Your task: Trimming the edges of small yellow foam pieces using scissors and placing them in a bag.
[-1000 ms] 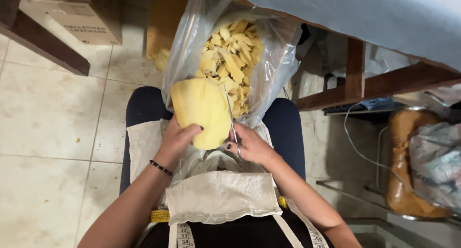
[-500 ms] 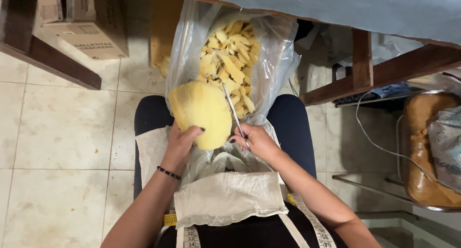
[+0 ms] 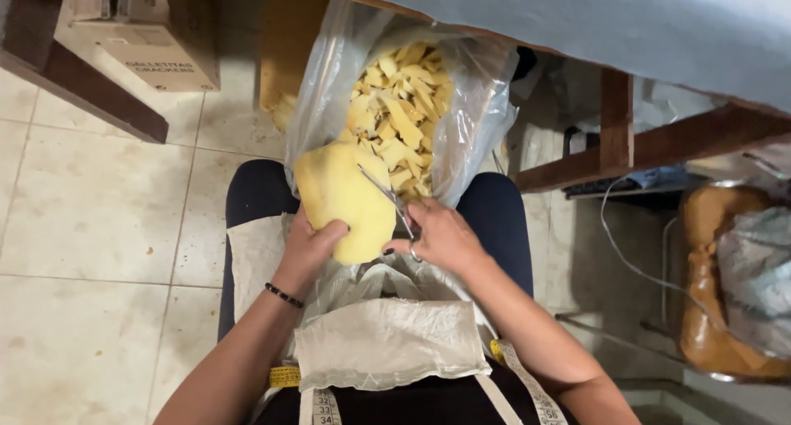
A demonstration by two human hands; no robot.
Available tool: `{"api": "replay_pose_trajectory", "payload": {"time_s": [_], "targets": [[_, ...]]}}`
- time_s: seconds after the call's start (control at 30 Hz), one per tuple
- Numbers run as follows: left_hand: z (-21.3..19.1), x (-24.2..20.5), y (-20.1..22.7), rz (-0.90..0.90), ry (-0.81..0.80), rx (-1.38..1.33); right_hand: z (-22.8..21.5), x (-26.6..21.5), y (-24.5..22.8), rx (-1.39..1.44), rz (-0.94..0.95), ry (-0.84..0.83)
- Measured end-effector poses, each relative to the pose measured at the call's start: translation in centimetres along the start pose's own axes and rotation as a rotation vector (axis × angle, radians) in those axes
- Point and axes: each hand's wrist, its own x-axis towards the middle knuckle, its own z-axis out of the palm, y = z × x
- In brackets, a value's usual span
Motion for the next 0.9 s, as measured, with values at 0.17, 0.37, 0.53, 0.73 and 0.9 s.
{"api": "replay_pose_trajectory", "payload": {"time_s": [0.17, 0.37, 0.53, 0.73, 0.9], "targets": [[0.5, -0.9, 1.7, 0.000, 0.041, -0.071, 2.3, 0.1, 0.8, 0.076, -0.010, 0.064], [-0.7, 0.5, -0.7, -0.022, 0.066, -0.156, 2.6, -0.1, 0.0, 0.174, -0.082, 0.082], [-0.8, 0.3, -0.3, -0.077, 0.101, -0.182, 3.5, 0.0, 1.2, 0.281, -0.152, 0.084], [-0.6, -0.4, 1.1, -0.077, 0.126, -0.235, 3.3, 0.1, 3.7, 0.583, -0.024, 0.052], [-0.7, -0.5, 1.3, -0.110, 0.107, -0.223, 0.2, -0.4, 3.5, 0.363, -0.197, -0.205]]}}
